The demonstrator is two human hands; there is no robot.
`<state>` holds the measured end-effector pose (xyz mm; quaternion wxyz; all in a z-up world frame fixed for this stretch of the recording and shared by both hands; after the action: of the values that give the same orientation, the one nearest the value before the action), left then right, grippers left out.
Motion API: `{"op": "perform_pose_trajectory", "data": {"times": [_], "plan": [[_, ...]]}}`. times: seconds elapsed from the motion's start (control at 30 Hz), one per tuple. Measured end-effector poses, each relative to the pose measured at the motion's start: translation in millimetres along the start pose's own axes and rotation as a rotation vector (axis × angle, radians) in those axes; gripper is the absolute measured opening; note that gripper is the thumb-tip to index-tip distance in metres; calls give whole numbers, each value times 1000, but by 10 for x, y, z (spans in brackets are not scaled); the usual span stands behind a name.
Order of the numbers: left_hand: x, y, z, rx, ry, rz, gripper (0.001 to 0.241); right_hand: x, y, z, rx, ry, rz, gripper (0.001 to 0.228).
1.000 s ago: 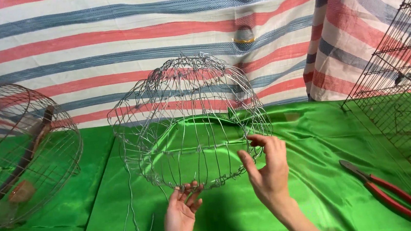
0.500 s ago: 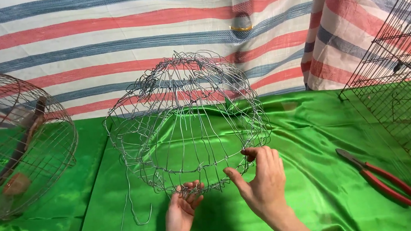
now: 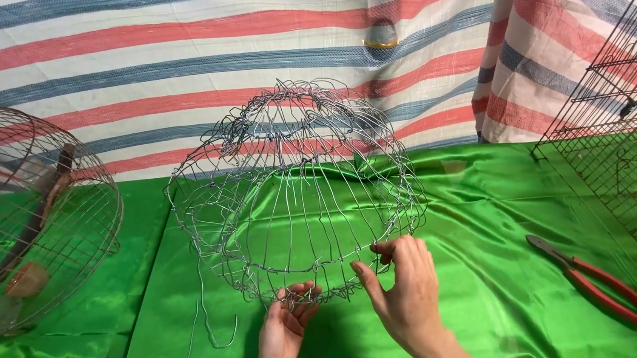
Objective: Assembling a wire birdcage by threading metal wires through the frame and securing them with pliers.
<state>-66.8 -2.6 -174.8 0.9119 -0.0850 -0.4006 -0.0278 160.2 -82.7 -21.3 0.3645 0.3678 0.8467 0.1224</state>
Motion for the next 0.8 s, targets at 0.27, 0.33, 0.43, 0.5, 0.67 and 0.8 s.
{"op": "perform_pose_trajectory", "data": {"times": [0.27, 0.33, 0.43, 0.5, 0.67, 0.8], "plan": [[-16, 13, -7, -14, -33, 15, 39, -98, 72, 7, -23, 50, -50, 34], [-18, 24, -12, -16, -39, 12, 37, -134, 88, 20, -33, 69, -58, 33], [-35, 39, -9, -4, -56, 14, 38, -198, 105, 73, -5, 83, -100, 35], [-58, 86, -16, 26, -83, -45, 37, -296, 163, 101, 44, 180, -93, 29], [238, 130, 172, 71, -95, 4, 30, -409, 206, 255, 107, 193, -77, 16], [630, 149, 455, 115, 20, 66, 28, -312, 148, 357, 116, 222, -136, 9]]}}
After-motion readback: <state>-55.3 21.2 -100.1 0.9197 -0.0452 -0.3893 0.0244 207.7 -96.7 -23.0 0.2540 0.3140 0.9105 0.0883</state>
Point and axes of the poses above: each hand's wrist, its own y-axis towards the middle knuckle, its own x-axis out of the palm, z = x × y, the point moved 2 cm from there along y, towards the middle knuckle, and after that the axes turned 15 degrees about x, right-handed, at the moved point
